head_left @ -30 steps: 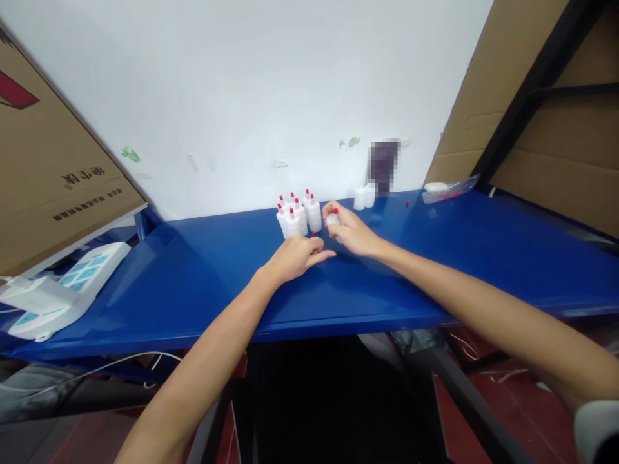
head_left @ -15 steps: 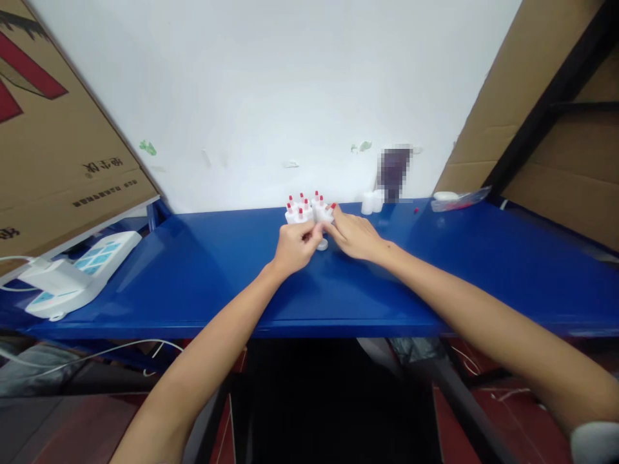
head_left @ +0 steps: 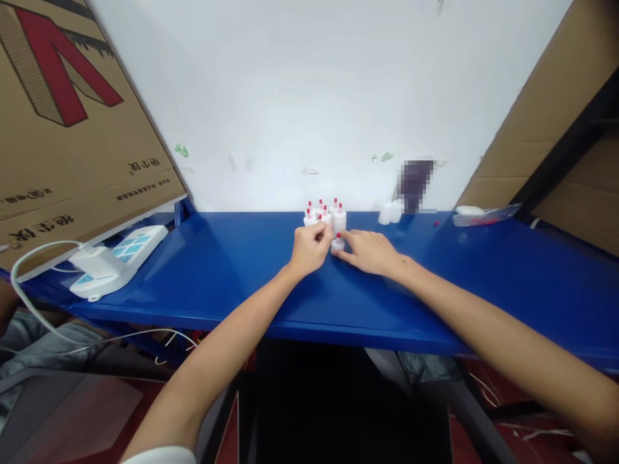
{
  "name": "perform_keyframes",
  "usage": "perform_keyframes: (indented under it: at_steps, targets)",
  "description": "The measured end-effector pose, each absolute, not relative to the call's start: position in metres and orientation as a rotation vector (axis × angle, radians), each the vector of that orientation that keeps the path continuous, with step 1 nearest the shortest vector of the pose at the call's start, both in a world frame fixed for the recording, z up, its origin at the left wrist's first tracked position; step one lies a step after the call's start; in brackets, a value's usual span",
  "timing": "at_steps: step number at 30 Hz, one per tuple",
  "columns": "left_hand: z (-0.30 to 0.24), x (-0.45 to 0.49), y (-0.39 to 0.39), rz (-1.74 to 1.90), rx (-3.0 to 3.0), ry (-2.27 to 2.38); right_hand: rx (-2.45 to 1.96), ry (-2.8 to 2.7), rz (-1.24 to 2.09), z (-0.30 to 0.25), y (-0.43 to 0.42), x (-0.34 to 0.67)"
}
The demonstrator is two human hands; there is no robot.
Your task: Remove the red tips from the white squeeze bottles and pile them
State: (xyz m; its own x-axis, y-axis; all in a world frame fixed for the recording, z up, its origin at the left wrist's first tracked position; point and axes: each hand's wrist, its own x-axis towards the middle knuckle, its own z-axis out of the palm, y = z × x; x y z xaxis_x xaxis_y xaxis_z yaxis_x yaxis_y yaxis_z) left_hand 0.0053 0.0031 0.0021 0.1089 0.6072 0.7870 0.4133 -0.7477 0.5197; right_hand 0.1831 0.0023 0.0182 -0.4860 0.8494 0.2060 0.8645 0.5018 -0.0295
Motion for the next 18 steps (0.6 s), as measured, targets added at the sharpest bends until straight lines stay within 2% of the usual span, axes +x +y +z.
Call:
perform_keyframes:
  at_steps: [5,9,13,18]
  targets:
    - [-0.002,0.004,0.0,1.618,2.566,0.903,-1.456,-2.31,-0.062,0.034,-0.005,0.194]
    - [-0.001,0.005,-0.002,1.616,2.762,0.861,-1.125,-2.148,0.066,0.038,-0.01,0.206]
    - [-0.001,0.003,0.0,1.604,2.922,0.783,-0.739,-2.263,0.302,0.028,-0.011,0.205]
    - [-0.002,0.0,0.004,1.7,3.099,0.572,-0.578,-2.37,0.506,0.019,-0.015,0.196]
